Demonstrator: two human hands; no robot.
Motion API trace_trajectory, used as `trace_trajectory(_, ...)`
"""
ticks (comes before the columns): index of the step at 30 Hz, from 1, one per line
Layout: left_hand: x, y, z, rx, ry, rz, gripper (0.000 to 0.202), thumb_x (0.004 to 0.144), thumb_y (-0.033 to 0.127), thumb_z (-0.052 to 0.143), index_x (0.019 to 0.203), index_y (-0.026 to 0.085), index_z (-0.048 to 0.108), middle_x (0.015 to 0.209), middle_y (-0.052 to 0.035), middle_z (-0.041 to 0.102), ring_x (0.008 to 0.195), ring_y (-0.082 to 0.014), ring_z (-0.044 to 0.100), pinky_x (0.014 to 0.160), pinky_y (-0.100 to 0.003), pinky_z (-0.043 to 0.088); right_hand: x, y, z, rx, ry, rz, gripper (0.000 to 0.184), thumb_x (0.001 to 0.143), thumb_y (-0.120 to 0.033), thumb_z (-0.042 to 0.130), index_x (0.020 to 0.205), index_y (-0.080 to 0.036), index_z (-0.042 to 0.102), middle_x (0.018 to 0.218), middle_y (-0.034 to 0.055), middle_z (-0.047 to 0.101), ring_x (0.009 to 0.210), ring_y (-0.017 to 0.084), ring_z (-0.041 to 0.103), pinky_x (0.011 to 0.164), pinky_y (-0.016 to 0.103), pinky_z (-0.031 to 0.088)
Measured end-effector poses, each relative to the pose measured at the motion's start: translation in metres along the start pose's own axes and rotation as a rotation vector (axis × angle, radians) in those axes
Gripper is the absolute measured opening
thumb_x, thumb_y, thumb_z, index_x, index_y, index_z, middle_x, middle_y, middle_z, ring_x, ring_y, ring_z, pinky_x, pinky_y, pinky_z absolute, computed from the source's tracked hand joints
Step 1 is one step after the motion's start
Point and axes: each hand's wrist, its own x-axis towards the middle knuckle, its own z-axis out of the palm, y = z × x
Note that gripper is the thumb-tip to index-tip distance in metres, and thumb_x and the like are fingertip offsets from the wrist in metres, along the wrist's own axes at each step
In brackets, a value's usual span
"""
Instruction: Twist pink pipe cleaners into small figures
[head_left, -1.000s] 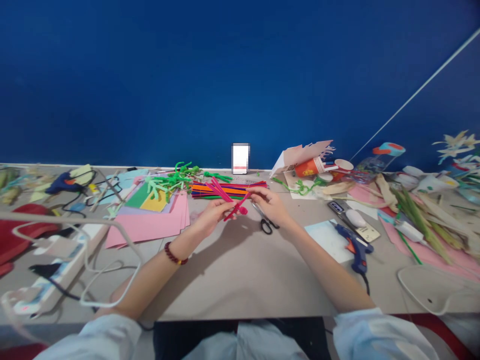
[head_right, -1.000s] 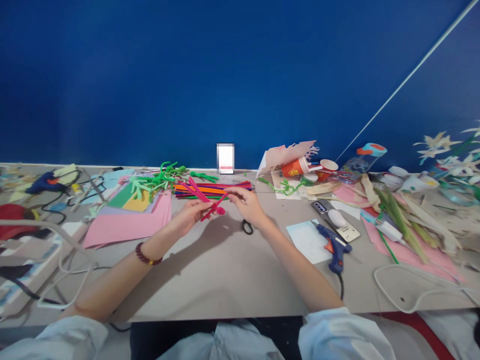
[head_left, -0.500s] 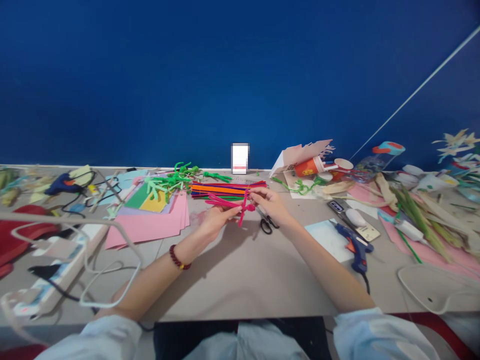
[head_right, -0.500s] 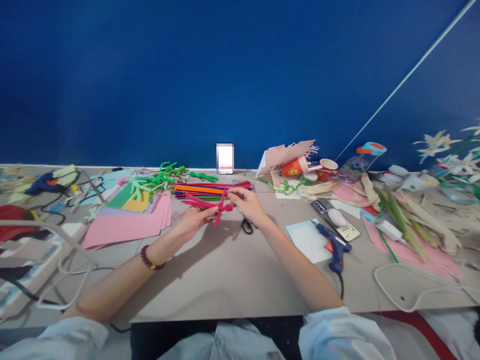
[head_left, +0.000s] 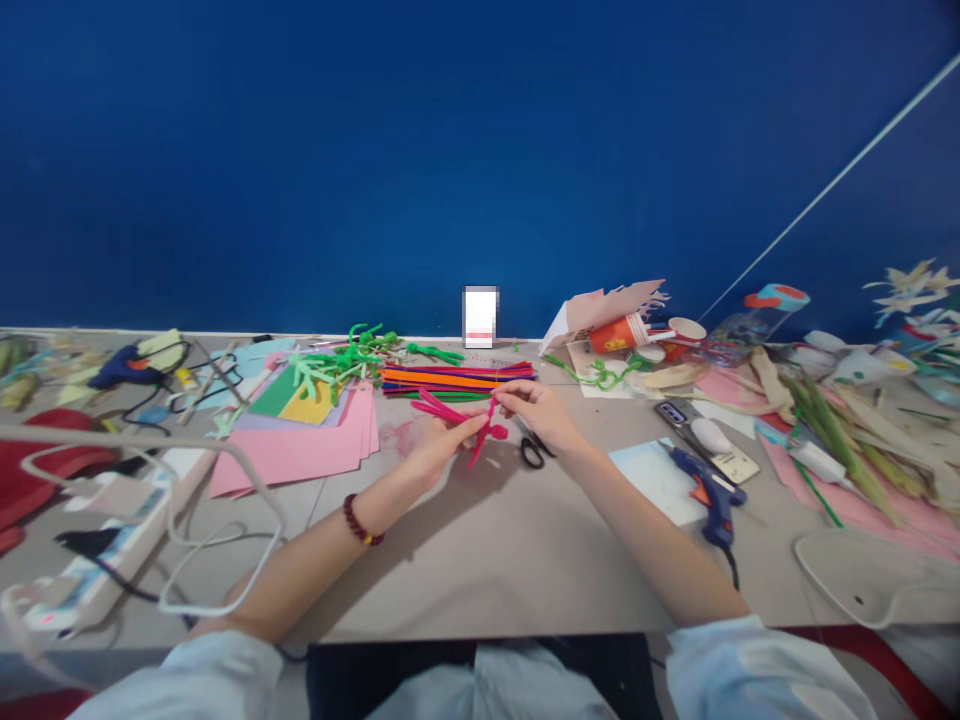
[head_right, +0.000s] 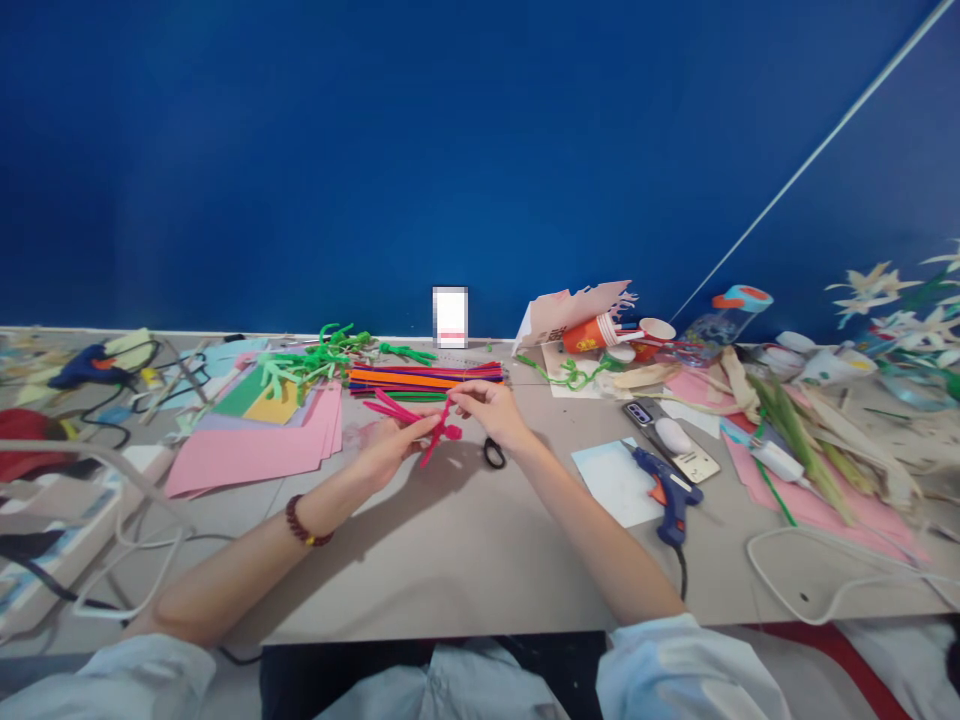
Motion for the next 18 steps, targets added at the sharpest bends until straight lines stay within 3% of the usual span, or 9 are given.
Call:
trace_trajectory(6,0.000,-0.001,0.001,0.021,0.113,0.026,0.026,0.064,0.038,0.073,0.076,0.015,0.069,0.057,-0.0023,0.063,0.053,-0.0116,0.053,0.048,-0.022,0.035,-0.013,-0.009,0.013,-0.316,-0.052,-0.206,0.014,0.078,-0.027,0.059,0.083,-0.019,0.068,0.082,0.0043,0.071,0.073,0.015,0.063,0.069,0.029,0.048)
trace_trajectory(12,0.000,-0.001,0.000,0.103,0.119,0.084,0.026,0.067,0.040,0.070,0.076,0.016,0.069,0.058,-0.0015,0.062,0.051,-0.0107,0.050,0.047,-0.022,0.033,-0.018,-0.011,0.015,-0.528,-0.010,-0.373,0.016,0.081,-0.021,0.052,0.084,-0.020,0.068,0.080,0.0039,0.071,0.073,0.016,0.063,0.067,0.028,0.048)
trace_trajectory(18,0.001,-0.008,-0.003,0.145,0.122,0.157,0.027,0.069,0.039,0.069,0.083,0.017,0.070,0.069,-0.0022,0.065,0.058,-0.0136,0.059,0.056,-0.025,0.045,-0.020,-0.006,0.017,-0.682,0.026,-0.435,0.012,0.080,-0.022,0.053,0.076,-0.022,0.064,0.076,0.0038,0.067,0.071,0.017,0.059,0.066,0.030,0.045)
